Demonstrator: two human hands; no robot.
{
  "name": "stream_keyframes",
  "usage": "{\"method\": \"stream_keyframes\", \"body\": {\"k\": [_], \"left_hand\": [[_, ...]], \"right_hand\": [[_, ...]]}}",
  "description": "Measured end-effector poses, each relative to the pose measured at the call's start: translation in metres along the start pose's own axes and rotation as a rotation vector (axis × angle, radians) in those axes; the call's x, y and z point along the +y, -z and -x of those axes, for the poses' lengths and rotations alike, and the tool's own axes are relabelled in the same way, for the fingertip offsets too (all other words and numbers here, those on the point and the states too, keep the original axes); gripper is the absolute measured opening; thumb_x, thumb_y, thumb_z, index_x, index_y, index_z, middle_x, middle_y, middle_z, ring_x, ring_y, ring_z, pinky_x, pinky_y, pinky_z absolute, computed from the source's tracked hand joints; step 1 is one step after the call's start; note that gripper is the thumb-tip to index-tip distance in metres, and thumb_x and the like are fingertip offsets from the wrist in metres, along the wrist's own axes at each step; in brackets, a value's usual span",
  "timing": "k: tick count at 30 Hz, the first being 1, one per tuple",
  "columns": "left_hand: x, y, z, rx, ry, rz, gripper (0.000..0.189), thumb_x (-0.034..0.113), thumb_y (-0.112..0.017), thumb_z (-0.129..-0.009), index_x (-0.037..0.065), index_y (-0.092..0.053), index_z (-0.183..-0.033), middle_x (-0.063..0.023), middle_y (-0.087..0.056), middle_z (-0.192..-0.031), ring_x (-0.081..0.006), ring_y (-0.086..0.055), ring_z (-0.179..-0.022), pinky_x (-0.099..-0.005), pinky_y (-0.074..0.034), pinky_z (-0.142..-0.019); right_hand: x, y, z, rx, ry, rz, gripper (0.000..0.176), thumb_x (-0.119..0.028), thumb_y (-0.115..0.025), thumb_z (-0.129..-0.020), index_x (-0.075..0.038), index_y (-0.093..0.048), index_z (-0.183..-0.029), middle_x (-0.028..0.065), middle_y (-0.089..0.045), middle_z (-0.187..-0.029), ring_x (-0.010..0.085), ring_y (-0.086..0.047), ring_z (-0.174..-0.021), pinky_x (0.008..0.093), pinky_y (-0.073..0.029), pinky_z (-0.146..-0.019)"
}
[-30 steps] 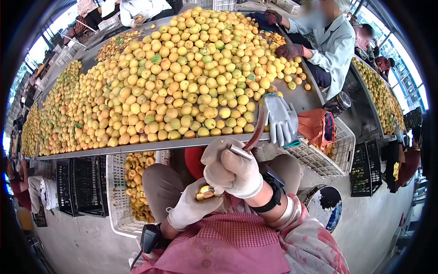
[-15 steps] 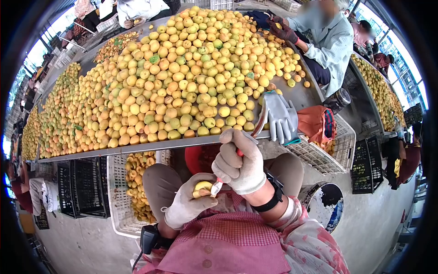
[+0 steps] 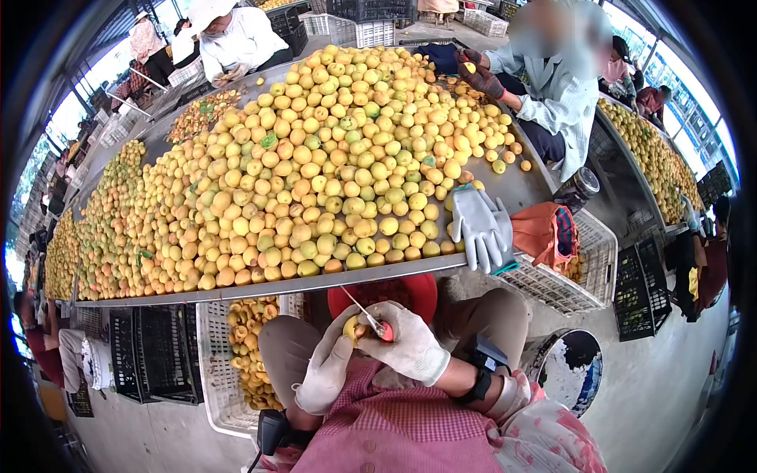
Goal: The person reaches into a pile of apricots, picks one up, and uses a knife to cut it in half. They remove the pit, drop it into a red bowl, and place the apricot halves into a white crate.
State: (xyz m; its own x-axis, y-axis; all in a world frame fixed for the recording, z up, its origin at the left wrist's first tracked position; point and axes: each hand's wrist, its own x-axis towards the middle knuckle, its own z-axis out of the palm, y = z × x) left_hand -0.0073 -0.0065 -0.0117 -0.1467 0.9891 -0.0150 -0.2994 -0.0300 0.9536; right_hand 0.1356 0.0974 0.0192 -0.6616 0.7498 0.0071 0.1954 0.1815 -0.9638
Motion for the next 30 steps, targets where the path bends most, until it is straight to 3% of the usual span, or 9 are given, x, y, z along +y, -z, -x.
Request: {"method": "stream_keyframes", "body": {"k": [6,9,12,19,21,23,25,28,30], "left_hand": [[-0.005,0.006,0.003,-0.064,0.071,0.080,0.053,0.024,-0.051,-0.103,-0.004,-0.034,-0.145,-0.0112,-0.048,-0.137,-0.0166,-0.047,-0.125,-0.0286,-0.036,-0.107],[-0.004,0.005,-0.001,-0.013,0.053,-0.258,0.048,0.023,-0.051,-0.103,-0.003,-0.038,-0.141,-0.0098,-0.050,-0.132,-0.0150,-0.048,-0.120,-0.0279,-0.038,-0.104],[-0.005,0.001,-0.004,-0.029,0.126,0.042,0.044,0.021,-0.046,-0.105,-0.004,-0.039,-0.141,-0.0096,-0.050,-0.132,-0.0151,-0.047,-0.122,-0.0280,-0.037,-0.105],[-0.010,0.000,-0.008,0.030,0.138,0.123,0.052,0.025,-0.046,-0.105,-0.004,-0.035,-0.146,-0.0098,-0.049,-0.141,-0.0166,-0.044,-0.130,-0.0299,-0.033,-0.111],[-0.008,0.000,-0.009,0.092,0.127,0.053,0.048,0.022,-0.050,-0.104,-0.003,-0.040,-0.144,-0.0092,-0.052,-0.135,-0.0157,-0.048,-0.123,-0.0277,-0.036,-0.106],[-0.007,0.008,-0.011,0.264,0.031,-0.400,0.044,0.017,-0.056,-0.100,-0.003,-0.046,-0.138,-0.0162,-0.058,-0.126,-0.0206,-0.054,-0.117,-0.0309,-0.043,-0.100],[-0.003,0.024,-0.012,0.404,-0.114,-0.693,0.042,0.011,-0.060,-0.095,-0.002,-0.049,-0.134,-0.0237,-0.059,-0.123,-0.0350,-0.058,-0.112,-0.0379,-0.045,-0.097],[0.008,0.061,0.000,0.567,-0.175,-0.928,0.041,0.008,-0.058,-0.093,-0.002,-0.050,-0.133,-0.0234,-0.059,-0.123,-0.0362,-0.057,-0.112,-0.0397,-0.045,-0.097],[-0.002,0.102,0.011,0.665,-0.246,-0.997,0.041,0.008,-0.057,-0.093,-0.002,-0.051,-0.132,-0.0230,-0.059,-0.122,-0.0367,-0.056,-0.112,-0.0404,-0.045,-0.098]], "right_hand": [[0.012,-0.001,0.002,-0.071,-0.117,-0.011,0.035,-0.021,-0.075,-0.075,-0.003,-0.060,-0.102,0.0162,-0.064,-0.092,0.0349,-0.065,-0.086,0.0390,-0.053,-0.076],[0.016,-0.003,0.001,-0.061,-0.141,-0.042,0.034,-0.021,-0.075,-0.077,-0.003,-0.060,-0.102,0.0156,-0.065,-0.088,0.0321,-0.066,-0.083,0.0375,-0.053,-0.075],[0.013,-0.003,0.000,-0.085,-0.229,-0.145,0.031,-0.020,-0.074,-0.078,-0.003,-0.060,-0.101,0.0147,-0.065,-0.086,0.0286,-0.067,-0.080,0.0358,-0.053,-0.074],[0.028,-0.016,-0.004,-0.021,-0.200,-0.050,0.026,-0.018,-0.072,-0.080,-0.003,-0.060,-0.098,0.0132,-0.065,-0.082,0.0247,-0.065,-0.077,0.0348,-0.053,-0.074],[0.030,-0.020,-0.006,0.008,-0.202,-0.089,0.023,-0.016,-0.070,-0.080,-0.003,-0.060,-0.095,0.0127,-0.064,-0.081,0.0243,-0.064,-0.077,0.0351,-0.053,-0.074],[0.029,-0.018,-0.010,-0.048,-0.281,-0.037,0.023,-0.017,-0.070,-0.079,-0.003,-0.061,-0.095,0.0126,-0.065,-0.081,0.0239,-0.065,-0.077,0.0349,-0.053,-0.075],[0.032,-0.013,-0.018,-0.044,-0.286,0.024,0.024,-0.019,-0.070,-0.078,-0.003,-0.062,-0.095,0.0131,-0.066,-0.084,0.0270,-0.065,-0.080,0.0365,-0.053,-0.077],[0.047,-0.003,-0.029,0.029,-0.204,0.236,0.029,-0.027,-0.070,-0.078,-0.005,-0.066,-0.097,0.0154,-0.068,-0.093,0.0364,-0.066,-0.091,0.0406,-0.052,-0.083],[0.057,0.002,-0.042,0.056,-0.254,0.168,0.032,-0.028,-0.071,-0.079,-0.005,-0.067,-0.100,0.0169,-0.068,-0.092,0.0359,-0.066,-0.091,0.0417,-0.052,-0.083]]}}
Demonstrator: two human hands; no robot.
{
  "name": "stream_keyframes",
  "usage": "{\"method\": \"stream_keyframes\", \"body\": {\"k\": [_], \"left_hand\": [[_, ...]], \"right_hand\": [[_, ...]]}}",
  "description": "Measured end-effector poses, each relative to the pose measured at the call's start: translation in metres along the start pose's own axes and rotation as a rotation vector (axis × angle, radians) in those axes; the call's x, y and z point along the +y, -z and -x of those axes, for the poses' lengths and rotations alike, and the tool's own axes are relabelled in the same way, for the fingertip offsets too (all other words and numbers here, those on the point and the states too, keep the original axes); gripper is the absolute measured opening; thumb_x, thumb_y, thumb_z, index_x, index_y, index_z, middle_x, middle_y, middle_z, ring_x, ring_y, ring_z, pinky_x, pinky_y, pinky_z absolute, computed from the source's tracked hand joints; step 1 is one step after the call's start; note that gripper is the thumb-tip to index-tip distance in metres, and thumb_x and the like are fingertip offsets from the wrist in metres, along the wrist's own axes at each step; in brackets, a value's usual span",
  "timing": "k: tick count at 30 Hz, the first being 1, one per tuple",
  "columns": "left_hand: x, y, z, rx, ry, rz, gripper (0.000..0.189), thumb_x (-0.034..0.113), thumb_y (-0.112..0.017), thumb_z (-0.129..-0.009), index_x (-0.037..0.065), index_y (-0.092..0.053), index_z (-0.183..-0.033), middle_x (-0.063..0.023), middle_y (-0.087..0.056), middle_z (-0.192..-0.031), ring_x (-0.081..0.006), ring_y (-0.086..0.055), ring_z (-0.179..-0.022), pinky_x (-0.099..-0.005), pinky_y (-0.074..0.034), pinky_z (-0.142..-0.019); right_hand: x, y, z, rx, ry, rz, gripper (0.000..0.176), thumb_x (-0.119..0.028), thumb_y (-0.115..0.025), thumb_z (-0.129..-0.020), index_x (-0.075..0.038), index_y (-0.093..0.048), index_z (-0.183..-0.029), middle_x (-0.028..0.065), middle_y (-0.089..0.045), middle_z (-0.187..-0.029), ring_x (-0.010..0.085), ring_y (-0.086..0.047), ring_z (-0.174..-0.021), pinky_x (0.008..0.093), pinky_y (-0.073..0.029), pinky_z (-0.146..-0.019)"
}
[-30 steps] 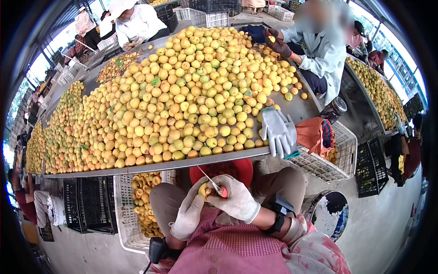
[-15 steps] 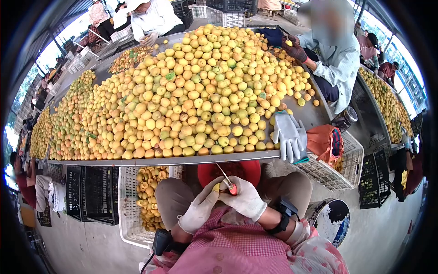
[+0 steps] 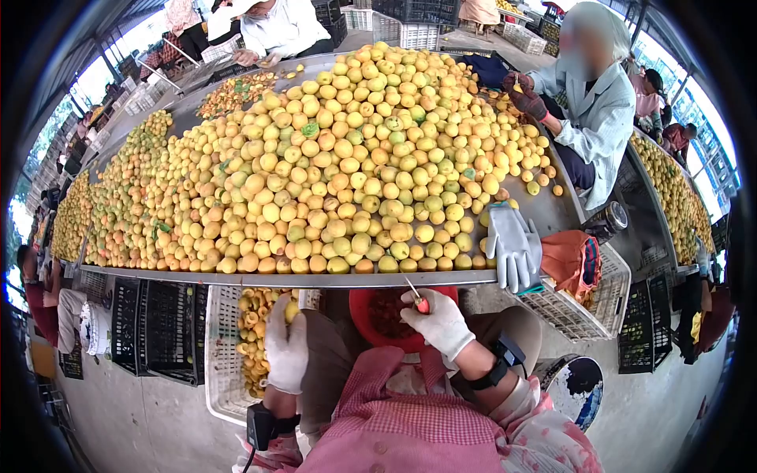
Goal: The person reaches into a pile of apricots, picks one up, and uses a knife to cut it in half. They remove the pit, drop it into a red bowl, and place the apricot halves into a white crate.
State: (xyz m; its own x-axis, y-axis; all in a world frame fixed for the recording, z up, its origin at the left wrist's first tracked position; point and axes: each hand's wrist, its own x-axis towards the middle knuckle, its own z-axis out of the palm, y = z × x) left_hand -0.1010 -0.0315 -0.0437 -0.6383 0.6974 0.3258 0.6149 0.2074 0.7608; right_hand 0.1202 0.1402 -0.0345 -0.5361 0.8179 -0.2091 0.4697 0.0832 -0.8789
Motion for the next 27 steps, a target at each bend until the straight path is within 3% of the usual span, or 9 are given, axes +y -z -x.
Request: {"method": "stream_keyframes", "body": {"k": [3,7,9,17,19,22,23,25,27], "left_hand": [[-0.050,0.025,0.002,0.052,0.291,-0.085,0.045,0.010,-0.057,-0.093,-0.002,-0.048,-0.136,-0.0245,-0.055,-0.130,-0.0375,-0.053,-0.120,-0.0422,-0.042,-0.102],[-0.072,0.038,0.006,0.166,0.366,-0.297,0.047,0.011,-0.057,-0.093,-0.001,-0.047,-0.137,-0.0247,-0.052,-0.135,-0.0371,-0.049,-0.128,-0.0423,-0.040,-0.105],[-0.088,0.035,0.010,0.205,0.251,-0.032,0.047,0.011,-0.058,-0.092,-0.001,-0.047,-0.137,-0.0237,-0.050,-0.138,-0.0357,-0.046,-0.131,-0.0416,-0.039,-0.107],[-0.024,0.016,0.003,-0.032,0.498,0.334,0.040,0.010,-0.060,-0.092,-0.004,-0.054,-0.129,-0.0168,-0.057,-0.129,-0.0253,-0.055,-0.119,-0.0327,-0.041,-0.103],[-0.012,0.008,-0.002,-0.103,0.462,0.457,0.042,0.012,-0.059,-0.094,-0.004,-0.051,-0.132,-0.0148,-0.057,-0.129,-0.0226,-0.056,-0.117,-0.0312,-0.042,-0.102],[0.023,-0.001,-0.007,-0.268,0.555,0.844,0.048,0.017,-0.059,-0.097,-0.003,-0.045,-0.138,-0.0128,-0.056,-0.130,-0.0197,-0.056,-0.116,-0.0304,-0.042,-0.102],[0.033,-0.006,-0.008,-0.363,0.681,1.108,0.052,0.020,-0.061,-0.097,-0.003,-0.042,-0.140,-0.0129,-0.056,-0.131,-0.0196,-0.055,-0.118,-0.0312,-0.042,-0.103],[0.039,-0.020,-0.006,-0.422,0.617,1.205,0.060,0.024,-0.064,-0.096,-0.004,-0.039,-0.143,-0.0125,-0.056,-0.132,-0.0193,-0.054,-0.120,-0.0329,-0.042,-0.103],[0.051,-0.031,-0.005,-0.499,0.460,1.253,0.050,0.014,-0.060,-0.098,-0.003,-0.042,-0.141,-0.0103,-0.058,-0.128,-0.0153,-0.055,-0.115,-0.0285,-0.044,-0.100]], "right_hand": [[-0.010,-0.002,-0.034,0.005,-0.063,0.049,0.034,-0.028,-0.069,-0.079,-0.004,-0.067,-0.103,0.0208,-0.067,-0.096,0.0383,-0.065,-0.092,0.0451,-0.051,-0.083],[-0.026,-0.026,-0.088,0.093,0.156,0.183,0.045,-0.027,-0.068,-0.079,-0.004,-0.063,-0.117,0.0241,-0.066,-0.105,0.0385,-0.063,-0.100,0.0432,-0.051,-0.088],[-0.035,-0.041,-0.111,0.043,0.121,0.224,0.057,-0.029,-0.072,-0.078,-0.001,-0.057,-0.126,0.0227,-0.066,-0.107,0.0372,-0.063,-0.103,0.0426,-0.051,-0.089],[-0.031,-0.076,-0.145,-0.038,0.067,0.254,0.071,-0.011,-0.073,-0.075,-0.005,-0.044,-0.139,0.0205,-0.062,-0.120,0.0344,-0.062,-0.109,0.0387,-0.047,-0.097],[-0.028,-0.075,-0.126,0.023,0.442,-0.060,0.079,-0.003,-0.071,-0.074,-0.008,-0.038,-0.145,0.0122,-0.059,-0.123,0.0258,-0.065,-0.091,0.0344,-0.054,-0.079],[-0.067,-0.050,-0.058,-0.236,0.120,-0.581,0.089,0.006,-0.067,-0.074,-0.012,-0.025,-0.151,0.0073,-0.056,-0.124,0.0107,-0.058,-0.063,0.0189,-0.043,-0.043],[-0.069,-0.044,-0.043,-0.262,0.156,-0.577,0.090,0.010,-0.066,-0.074,-0.009,-0.024,-0.152,0.0086,-0.055,-0.126,0.0139,-0.061,-0.079,0.0219,-0.051,-0.057],[-0.055,-0.046,-0.022,-0.302,0.281,-0.603,0.086,0.006,-0.070,-0.077,-0.002,-0.026,-0.151,0.0091,-0.055,-0.127,0.0172,-0.053,-0.118,0.0299,-0.042,-0.103],[-0.047,-0.045,-0.008,-0.346,0.352,-0.555,0.084,0.007,-0.069,-0.079,-0.002,-0.025,-0.151,0.0119,-0.052,-0.136,0.0175,-0.050,-0.124,0.0309,-0.039,-0.107]]}}
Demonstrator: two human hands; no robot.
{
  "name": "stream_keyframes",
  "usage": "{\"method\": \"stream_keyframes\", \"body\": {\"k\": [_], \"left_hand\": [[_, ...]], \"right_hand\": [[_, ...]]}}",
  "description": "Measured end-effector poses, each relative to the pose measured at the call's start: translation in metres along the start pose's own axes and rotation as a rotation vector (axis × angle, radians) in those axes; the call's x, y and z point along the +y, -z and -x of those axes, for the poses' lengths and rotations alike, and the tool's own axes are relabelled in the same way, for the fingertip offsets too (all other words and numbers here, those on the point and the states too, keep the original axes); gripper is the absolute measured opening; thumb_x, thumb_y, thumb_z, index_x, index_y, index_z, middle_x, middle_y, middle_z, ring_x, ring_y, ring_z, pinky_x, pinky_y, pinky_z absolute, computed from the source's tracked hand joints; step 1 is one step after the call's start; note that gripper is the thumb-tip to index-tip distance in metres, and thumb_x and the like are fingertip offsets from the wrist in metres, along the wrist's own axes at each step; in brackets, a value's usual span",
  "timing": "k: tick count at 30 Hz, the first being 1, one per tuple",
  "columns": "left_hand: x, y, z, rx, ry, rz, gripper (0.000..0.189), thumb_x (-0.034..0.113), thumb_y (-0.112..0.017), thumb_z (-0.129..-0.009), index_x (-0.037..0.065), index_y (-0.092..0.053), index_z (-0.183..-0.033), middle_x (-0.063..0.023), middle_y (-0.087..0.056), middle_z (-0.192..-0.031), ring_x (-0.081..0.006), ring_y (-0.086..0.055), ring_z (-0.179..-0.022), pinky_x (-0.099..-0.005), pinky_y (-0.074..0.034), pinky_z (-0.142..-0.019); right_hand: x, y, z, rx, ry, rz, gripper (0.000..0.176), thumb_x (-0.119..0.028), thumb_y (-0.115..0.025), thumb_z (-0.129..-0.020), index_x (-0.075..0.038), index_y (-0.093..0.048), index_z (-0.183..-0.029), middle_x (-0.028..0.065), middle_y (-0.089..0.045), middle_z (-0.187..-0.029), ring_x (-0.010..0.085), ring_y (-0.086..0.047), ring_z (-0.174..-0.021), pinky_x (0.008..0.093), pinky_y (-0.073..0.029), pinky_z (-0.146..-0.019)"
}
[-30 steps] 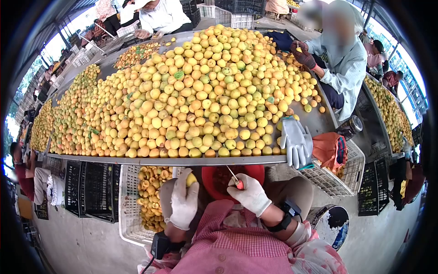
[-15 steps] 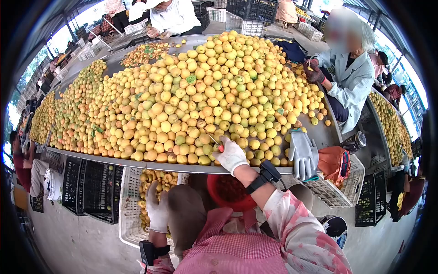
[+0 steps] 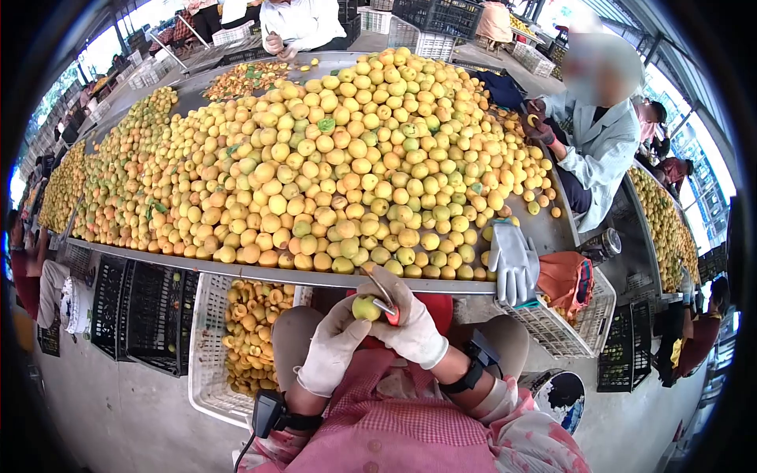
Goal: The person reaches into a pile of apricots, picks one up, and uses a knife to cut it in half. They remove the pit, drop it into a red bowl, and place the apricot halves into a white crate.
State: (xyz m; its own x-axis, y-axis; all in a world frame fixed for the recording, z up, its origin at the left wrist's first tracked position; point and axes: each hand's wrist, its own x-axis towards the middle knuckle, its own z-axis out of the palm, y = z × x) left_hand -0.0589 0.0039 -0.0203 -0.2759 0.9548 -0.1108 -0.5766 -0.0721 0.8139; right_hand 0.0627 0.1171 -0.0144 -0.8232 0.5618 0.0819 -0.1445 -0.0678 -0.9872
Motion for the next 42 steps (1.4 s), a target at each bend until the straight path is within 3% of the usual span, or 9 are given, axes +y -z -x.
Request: {"method": "stream_keyframes", "body": {"k": [6,9,14,19,22,25,30,33,42], "left_hand": [[0.008,-0.015,0.017,0.024,-0.064,-0.152,0.051,0.005,-0.058,-0.096,-0.002,-0.039,-0.143,-0.0086,-0.057,-0.127,-0.0142,-0.056,-0.114,-0.0276,-0.045,-0.099],[0.015,-0.020,0.024,-0.045,0.010,-0.058,0.057,0.004,-0.056,-0.096,0.001,-0.032,-0.148,-0.0085,-0.055,-0.131,-0.0152,-0.059,-0.109,-0.0271,-0.049,-0.089],[0.007,-0.022,0.029,-0.086,0.081,-0.086,0.064,0.024,-0.063,-0.095,0.003,-0.033,-0.148,-0.0091,-0.058,-0.122,-0.0122,-0.058,-0.096,-0.0219,-0.045,-0.074],[0.007,-0.030,0.031,-0.119,0.089,-0.222,0.065,0.034,-0.064,-0.094,0.001,-0.038,-0.144,-0.0053,-0.059,-0.111,-0.0085,-0.054,-0.087,-0.0198,-0.043,-0.071],[0.002,-0.032,0.034,-0.125,0.108,-0.226,0.060,0.033,-0.062,-0.094,0.004,-0.040,-0.141,-0.0009,-0.059,-0.108,-0.0036,-0.049,-0.082,-0.0183,-0.041,-0.071],[-0.002,-0.037,0.036,-0.132,0.083,-0.297,0.061,0.040,-0.060,-0.095,0.002,-0.042,-0.138,-0.0016,-0.058,-0.109,-0.0051,-0.050,-0.085,-0.0198,-0.042,-0.073],[-0.002,-0.042,0.039,-0.199,-0.014,-0.381,0.065,0.052,-0.051,-0.098,-0.003,-0.043,-0.132,-0.0054,-0.056,-0.115,-0.0109,-0.053,-0.095,-0.0236,-0.044,-0.083],[-0.002,-0.051,0.042,-0.208,-0.088,-0.430,0.063,0.051,-0.045,-0.100,-0.004,-0.042,-0.131,-0.0076,-0.057,-0.115,-0.0138,-0.055,-0.100,-0.0262,-0.044,-0.088],[0.007,-0.061,0.048,-0.282,-0.246,-0.636,0.053,0.042,-0.041,-0.104,-0.005,-0.042,-0.130,-0.0140,-0.053,-0.121,-0.0194,-0.056,-0.106,-0.0315,-0.044,-0.094]], "right_hand": [[-0.043,0.014,0.042,0.076,-0.235,-0.213,0.066,-0.005,-0.055,-0.093,0.000,-0.025,-0.151,0.0089,-0.053,-0.130,0.0106,-0.062,-0.088,0.0235,-0.052,-0.078],[-0.031,0.026,0.059,0.037,-0.390,-0.181,0.064,-0.018,-0.054,-0.097,0.003,-0.025,-0.150,0.0118,-0.050,-0.135,0.0156,-0.060,-0.105,0.0262,-0.049,-0.090],[-0.032,0.018,0.071,-0.046,-0.113,-0.073,0.075,-0.041,-0.052,-0.100,0.006,-0.022,-0.150,0.0182,-0.039,-0.148,0.0230,-0.034,-0.139,0.0336,-0.027,-0.114],[-0.042,0.021,0.079,-0.008,-0.021,0.000,0.076,-0.044,-0.049,-0.100,0.007,-0.022,-0.150,0.0215,-0.040,-0.148,0.0263,-0.039,-0.137,0.0323,-0.031,-0.111],[-0.050,0.025,0.078,-0.079,-0.094,0.005,0.076,-0.047,-0.047,-0.100,0.006,-0.023,-0.150,0.0234,-0.044,-0.144,0.0274,-0.047,-0.132,0.0328,-0.037,-0.107],[-0.045,0.023,0.075,-0.052,0.130,0.113,0.076,-0.050,-0.045,-0.100,0.004,-0.025,-0.150,0.0232,-0.051,-0.138,0.0286,-0.058,-0.119,0.0340,-0.045,-0.098],[-0.059,0.023,0.081,-0.044,0.032,0.375,0.067,-0.045,-0.046,-0.100,-0.001,-0.031,-0.148,0.0216,-0.067,-0.109,0.0381,-0.069,-0.087,0.0372,-0.055,-0.075],[-0.061,0.018,0.086,0.015,0.074,0.492,0.077,-0.057,-0.040,-0.098,0.005,-0.034,-0.144,0.0173,-0.071,-0.090,0.0286,-0.071,-0.065,0.0361,-0.058,-0.064],[-0.049,0.013,0.093,0.045,0.243,0.647,0.066,-0.038,-0.054,-0.094,-0.003,-0.035,-0.146,0.0169,-0.069,-0.087,0.0378,-0.067,-0.068,0.0430,-0.054,-0.060]]}}
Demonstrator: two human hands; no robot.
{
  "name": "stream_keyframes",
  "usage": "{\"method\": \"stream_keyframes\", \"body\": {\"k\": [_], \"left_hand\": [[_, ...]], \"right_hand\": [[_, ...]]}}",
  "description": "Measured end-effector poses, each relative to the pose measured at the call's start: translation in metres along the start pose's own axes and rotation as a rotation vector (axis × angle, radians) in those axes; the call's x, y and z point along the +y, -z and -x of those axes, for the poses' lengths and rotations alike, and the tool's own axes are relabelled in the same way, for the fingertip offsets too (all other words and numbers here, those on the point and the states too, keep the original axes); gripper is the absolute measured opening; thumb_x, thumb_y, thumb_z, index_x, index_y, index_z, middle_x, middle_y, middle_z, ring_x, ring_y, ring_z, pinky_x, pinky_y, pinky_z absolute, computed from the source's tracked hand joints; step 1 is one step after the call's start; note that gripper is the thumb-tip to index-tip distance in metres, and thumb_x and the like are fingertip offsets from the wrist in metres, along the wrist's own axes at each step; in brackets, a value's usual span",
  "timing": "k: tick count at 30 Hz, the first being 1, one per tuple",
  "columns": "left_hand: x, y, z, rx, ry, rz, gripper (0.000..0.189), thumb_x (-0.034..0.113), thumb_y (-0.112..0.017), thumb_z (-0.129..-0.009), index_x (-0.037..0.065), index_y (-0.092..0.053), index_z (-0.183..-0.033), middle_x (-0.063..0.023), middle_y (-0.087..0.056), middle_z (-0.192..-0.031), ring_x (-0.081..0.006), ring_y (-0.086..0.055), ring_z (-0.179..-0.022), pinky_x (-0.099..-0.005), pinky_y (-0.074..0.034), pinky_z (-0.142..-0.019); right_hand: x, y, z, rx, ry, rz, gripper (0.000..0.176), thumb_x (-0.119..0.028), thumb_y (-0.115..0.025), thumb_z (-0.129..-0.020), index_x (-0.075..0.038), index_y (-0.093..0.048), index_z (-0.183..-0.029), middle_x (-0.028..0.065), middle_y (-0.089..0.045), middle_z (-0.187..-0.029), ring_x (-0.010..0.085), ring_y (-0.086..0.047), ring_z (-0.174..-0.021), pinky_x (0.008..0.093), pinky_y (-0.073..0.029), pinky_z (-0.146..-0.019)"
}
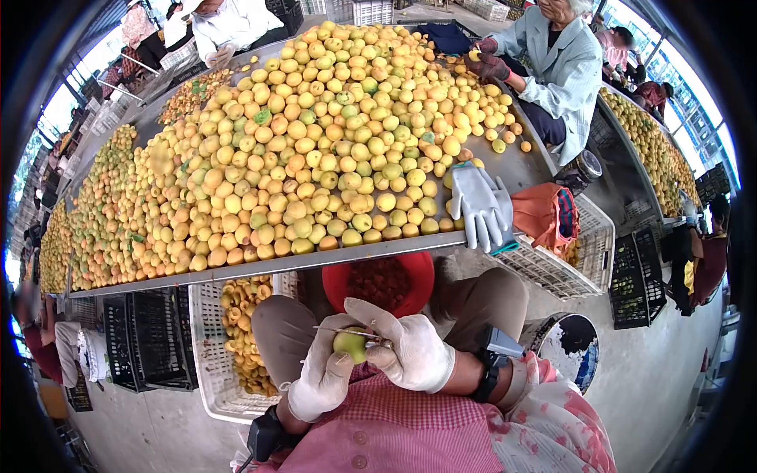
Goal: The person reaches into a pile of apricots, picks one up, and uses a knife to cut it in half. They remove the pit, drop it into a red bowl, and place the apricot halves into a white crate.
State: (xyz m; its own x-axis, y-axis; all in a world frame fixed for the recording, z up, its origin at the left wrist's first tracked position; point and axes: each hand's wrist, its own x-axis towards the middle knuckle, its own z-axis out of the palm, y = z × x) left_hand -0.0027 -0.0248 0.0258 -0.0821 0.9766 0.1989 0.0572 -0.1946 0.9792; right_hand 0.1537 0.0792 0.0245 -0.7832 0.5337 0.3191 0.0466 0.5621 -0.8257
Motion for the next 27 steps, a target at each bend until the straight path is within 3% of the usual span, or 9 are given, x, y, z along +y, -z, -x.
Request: {"method": "stream_keyframes", "body": {"k": [8,10,12,14,15,21,24,26,27], "left_hand": [[-0.008,-0.001,-0.005,0.150,0.155,0.166,0.050,0.036,-0.053,-0.101,-0.002,-0.041,-0.131,-0.0090,-0.054,-0.115,-0.0147,-0.053,-0.101,-0.0300,-0.046,-0.090],[-0.002,-0.007,-0.013,0.216,0.165,0.114,0.063,0.047,-0.060,-0.095,0.000,-0.040,-0.131,-0.0042,-0.055,-0.109,-0.0098,-0.051,-0.090,-0.0222,-0.043,-0.078],[0.000,-0.008,-0.014,0.192,0.140,0.205,0.054,0.018,-0.067,-0.093,0.001,-0.038,-0.134,-0.0071,-0.056,-0.112,-0.0121,-0.054,-0.099,-0.0262,-0.048,-0.086],[-0.007,-0.007,-0.009,0.210,0.142,0.076,0.043,0.016,-0.062,-0.095,0.001,-0.042,-0.131,-0.0042,-0.054,-0.112,-0.0110,-0.051,-0.100,-0.0254,-0.044,-0.088],[-0.007,-0.004,-0.007,0.218,0.142,0.027,0.042,0.010,-0.061,-0.095,0.001,-0.043,-0.132,-0.0049,-0.054,-0.114,-0.0116,-0.052,-0.102,-0.0259,-0.044,-0.090],[-0.011,0.001,0.002,0.312,0.058,-0.120,0.047,0.017,-0.063,-0.093,0.001,-0.043,-0.132,-0.0151,-0.056,-0.116,-0.0273,-0.057,-0.105,-0.0361,-0.046,-0.092],[-0.010,0.007,0.007,0.332,0.008,-0.238,0.047,0.019,-0.064,-0.092,0.002,-0.044,-0.131,-0.0168,-0.057,-0.116,-0.0321,-0.058,-0.104,-0.0385,-0.046,-0.092],[-0.009,0.012,0.008,0.334,-0.089,-0.261,0.046,0.019,-0.064,-0.091,0.002,-0.044,-0.129,-0.0162,-0.058,-0.113,-0.0331,-0.059,-0.103,-0.0392,-0.047,-0.090],[-0.011,0.014,0.009,0.338,-0.090,-0.265,0.046,0.019,-0.064,-0.091,0.002,-0.044,-0.129,-0.0162,-0.058,-0.113,-0.0331,-0.059,-0.103,-0.0392,-0.047,-0.090]], "right_hand": [[0.006,-0.004,-0.014,-0.082,-0.259,-0.374,0.069,-0.041,-0.044,-0.100,0.001,-0.023,-0.151,0.0211,-0.067,-0.090,0.0381,-0.067,-0.086,0.0393,-0.052,-0.077],[0.012,-0.022,-0.015,0.177,-0.200,-0.557,0.068,-0.037,-0.047,-0.101,0.003,-0.023,-0.150,0.0214,-0.064,-0.110,0.0313,-0.064,-0.100,0.0363,-0.049,-0.086],[0.012,-0.022,-0.006,0.188,-0.247,-0.584,0.066,-0.034,-0.048,-0.102,0.005,-0.024,-0.150,0.0181,-0.048,-0.140,0.0233,-0.054,-0.118,0.0350,-0.043,-0.099],[0.010,-0.024,-0.006,0.212,-0.217,-0.646,0.065,-0.036,-0.046,-0.103,0.006,-0.025,-0.148,0.0208,-0.045,-0.144,0.0237,-0.045,-0.133,0.0348,-0.034,-0.110],[0.002,-0.027,-0.016,0.251,-0.098,-0.691,0.065,-0.039,-0.044,-0.104,0.006,-0.026,-0.147,0.0189,-0.044,-0.145,0.0223,-0.045,-0.132,0.0352,-0.034,-0.110],[0.003,-0.043,-0.009,0.214,-0.256,-0.523,0.063,-0.049,-0.035,-0.104,0.001,-0.040,-0.143,0.0140,-0.047,-0.141,0.0214,-0.047,-0.128,0.0343,-0.035,-0.109],[0.018,-0.050,-0.011,0.179,-0.299,-0.700,0.064,-0.050,-0.034,-0.104,0.000,-0.041,-0.143,0.0113,-0.056,-0.129,0.0191,-0.058,-0.110,0.0315,-0.048,-0.093],[0.006,-0.041,-0.015,0.003,-0.672,-0.981,0.065,-0.062,-0.034,-0.100,-0.006,-0.055,-0.125,-0.0004,-0.054,-0.066,0.0140,-0.051,-0.048,0.0285,-0.042,-0.044],[0.009,-0.044,-0.016,-0.061,-0.789,-1.017,0.064,-0.069,-0.033,-0.096,-0.011,-0.058,-0.099,-0.0042,-0.034,-0.049,0.0138,-0.027,-0.031,0.0308,-0.023,-0.032]]}}
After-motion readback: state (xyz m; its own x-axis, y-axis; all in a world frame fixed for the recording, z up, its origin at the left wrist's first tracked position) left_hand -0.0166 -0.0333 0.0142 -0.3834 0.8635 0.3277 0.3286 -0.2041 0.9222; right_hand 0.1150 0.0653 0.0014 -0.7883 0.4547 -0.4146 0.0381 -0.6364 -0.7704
